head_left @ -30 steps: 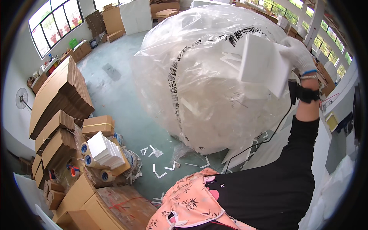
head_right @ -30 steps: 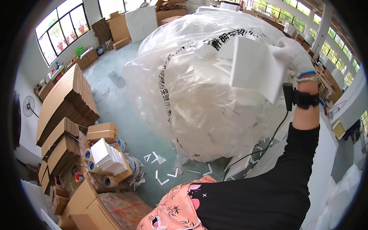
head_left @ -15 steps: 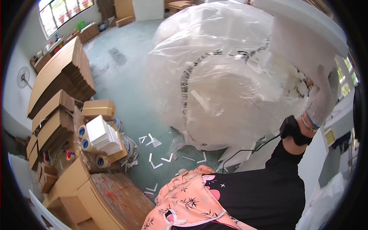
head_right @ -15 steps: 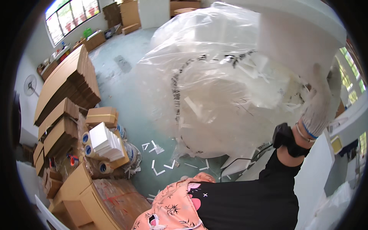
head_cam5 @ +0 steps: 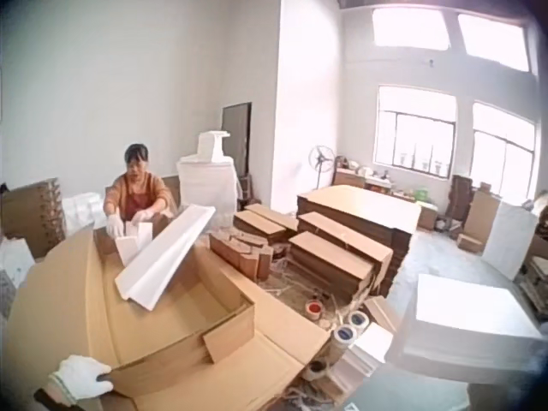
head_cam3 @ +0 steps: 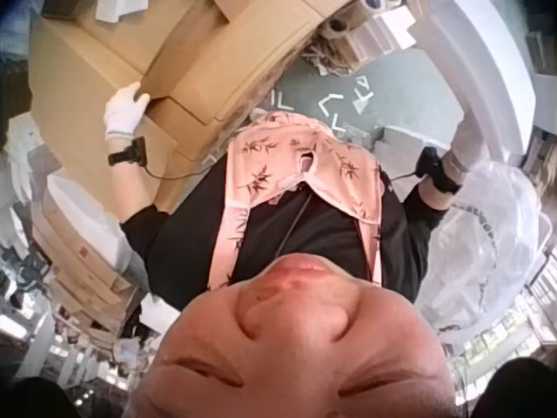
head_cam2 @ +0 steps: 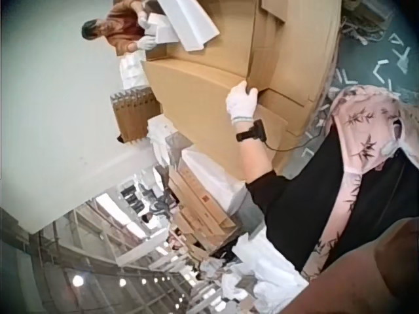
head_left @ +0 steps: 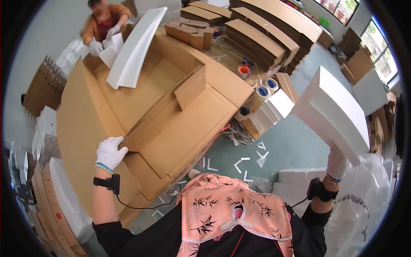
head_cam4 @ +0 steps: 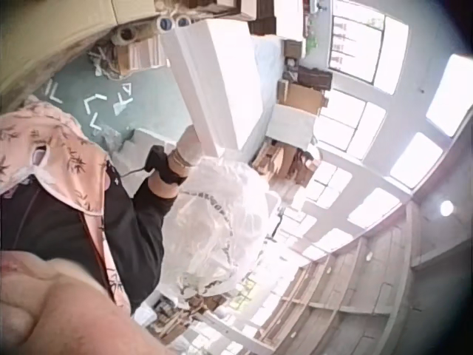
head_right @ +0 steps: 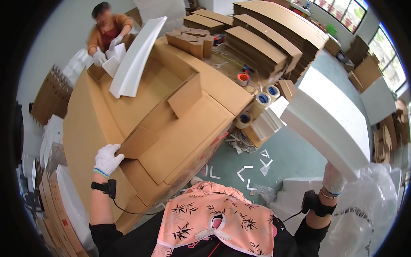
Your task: The person assembles large cardboard boxes in a warehouse environment. They fold the cardboard panels into shape, insert white foam corner protectors and dividers, and secure the box flaps using a handheld tape dispenser. The process is repeated for multiple units.
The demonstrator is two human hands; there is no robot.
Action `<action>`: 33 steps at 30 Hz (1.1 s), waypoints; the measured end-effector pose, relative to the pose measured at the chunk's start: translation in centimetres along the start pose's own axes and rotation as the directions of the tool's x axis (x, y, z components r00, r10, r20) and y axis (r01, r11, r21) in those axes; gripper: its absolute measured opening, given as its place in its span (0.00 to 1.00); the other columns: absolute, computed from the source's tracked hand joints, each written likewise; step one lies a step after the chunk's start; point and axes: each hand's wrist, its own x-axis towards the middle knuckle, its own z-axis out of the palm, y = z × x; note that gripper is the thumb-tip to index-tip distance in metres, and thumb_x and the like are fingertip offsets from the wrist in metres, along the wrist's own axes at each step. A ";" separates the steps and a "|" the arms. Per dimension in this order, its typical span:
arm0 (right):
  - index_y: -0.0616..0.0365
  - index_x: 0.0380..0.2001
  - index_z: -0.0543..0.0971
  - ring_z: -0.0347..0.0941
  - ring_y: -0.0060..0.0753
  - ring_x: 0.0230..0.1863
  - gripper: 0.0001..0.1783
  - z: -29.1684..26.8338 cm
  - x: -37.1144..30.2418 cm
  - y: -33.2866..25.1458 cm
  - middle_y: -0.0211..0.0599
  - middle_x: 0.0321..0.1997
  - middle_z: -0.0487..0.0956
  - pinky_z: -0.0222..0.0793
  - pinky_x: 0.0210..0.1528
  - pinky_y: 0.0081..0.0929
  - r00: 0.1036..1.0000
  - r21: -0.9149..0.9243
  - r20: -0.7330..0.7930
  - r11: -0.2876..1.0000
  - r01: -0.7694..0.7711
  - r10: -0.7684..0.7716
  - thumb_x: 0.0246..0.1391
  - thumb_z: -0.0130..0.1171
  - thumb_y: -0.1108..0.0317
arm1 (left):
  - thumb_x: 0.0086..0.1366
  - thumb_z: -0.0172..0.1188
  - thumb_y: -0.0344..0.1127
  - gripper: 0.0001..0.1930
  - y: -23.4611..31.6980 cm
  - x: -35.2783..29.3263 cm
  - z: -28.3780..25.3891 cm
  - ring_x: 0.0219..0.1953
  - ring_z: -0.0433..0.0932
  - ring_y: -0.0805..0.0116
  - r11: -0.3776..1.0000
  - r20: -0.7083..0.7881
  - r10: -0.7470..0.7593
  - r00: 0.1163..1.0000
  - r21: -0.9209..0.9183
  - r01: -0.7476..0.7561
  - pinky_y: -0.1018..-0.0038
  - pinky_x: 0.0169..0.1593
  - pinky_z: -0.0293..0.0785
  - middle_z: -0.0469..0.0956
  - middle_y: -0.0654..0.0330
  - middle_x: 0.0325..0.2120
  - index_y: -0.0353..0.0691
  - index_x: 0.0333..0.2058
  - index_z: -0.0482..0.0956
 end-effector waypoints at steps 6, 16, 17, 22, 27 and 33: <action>0.56 0.46 0.81 0.76 0.47 0.53 0.20 26.5 4.9 -13.1 0.43 0.52 0.79 0.73 0.54 0.35 0.507 -0.320 0.352 0.408 0.855 -0.787 0.48 0.60 0.80 | 0.53 0.62 0.46 0.18 -0.2 -0.3 0.0 0.36 0.80 0.53 1.000 -0.018 0.010 1.000 -0.007 -0.011 0.59 0.43 0.76 0.81 0.54 0.31 0.42 0.39 0.83; 0.43 0.45 0.79 0.72 0.46 0.56 0.17 59.7 -1.8 -17.5 0.37 0.55 0.74 0.76 0.51 0.35 -0.488 0.466 0.438 -0.273 0.842 -0.755 0.49 0.56 0.69 | 0.54 0.61 0.47 0.16 0.9 0.9 -0.2 0.34 0.79 0.53 0.997 -0.013 -0.033 0.999 -0.064 0.032 0.61 0.41 0.77 0.80 0.57 0.27 0.43 0.36 0.84; 0.43 0.44 0.79 0.71 0.45 0.56 0.16 62.0 -4.1 -16.7 0.36 0.54 0.73 0.75 0.52 0.34 -0.557 0.576 0.485 -0.233 0.783 -0.674 0.50 0.56 0.70 | 0.54 0.61 0.46 0.15 1.1 0.8 -0.8 0.34 0.80 0.54 0.995 0.015 -0.058 0.998 -0.079 0.059 0.62 0.41 0.77 0.81 0.58 0.29 0.44 0.35 0.84; 0.49 0.45 0.76 0.70 0.46 0.56 0.17 66.4 -13.2 -11.4 0.36 0.52 0.71 0.74 0.54 0.36 -0.751 0.840 0.489 0.007 0.543 -0.444 0.50 0.56 0.72 | 0.56 0.61 0.44 0.13 0.6 -1.4 -2.2 0.36 0.82 0.58 0.900 -0.043 -0.232 0.972 -0.389 0.198 0.63 0.39 0.79 0.83 0.60 0.33 0.46 0.37 0.84; 0.56 0.58 0.68 0.68 0.53 0.59 0.28 64.9 -16.4 -13.5 0.46 0.63 0.66 0.71 0.56 0.42 -0.684 0.711 0.687 0.421 0.564 -0.245 0.51 0.56 0.70 | 0.58 0.61 0.40 0.15 1.2 -1.5 -1.8 0.43 0.79 0.60 0.922 -0.078 -0.280 0.957 -0.298 0.246 0.63 0.46 0.76 0.80 0.60 0.42 0.44 0.43 0.80; 0.54 0.68 0.59 0.67 0.61 0.62 0.45 66.6 -14.1 -12.8 0.56 0.71 0.57 0.74 0.56 0.45 -0.413 0.463 0.883 0.276 0.842 -0.223 0.50 0.64 0.50 | 0.55 0.62 0.39 0.18 2.2 -0.6 -0.6 0.48 0.72 0.62 0.957 -0.009 -0.222 0.975 -0.192 0.216 0.64 0.51 0.71 0.74 0.61 0.47 0.41 0.44 0.77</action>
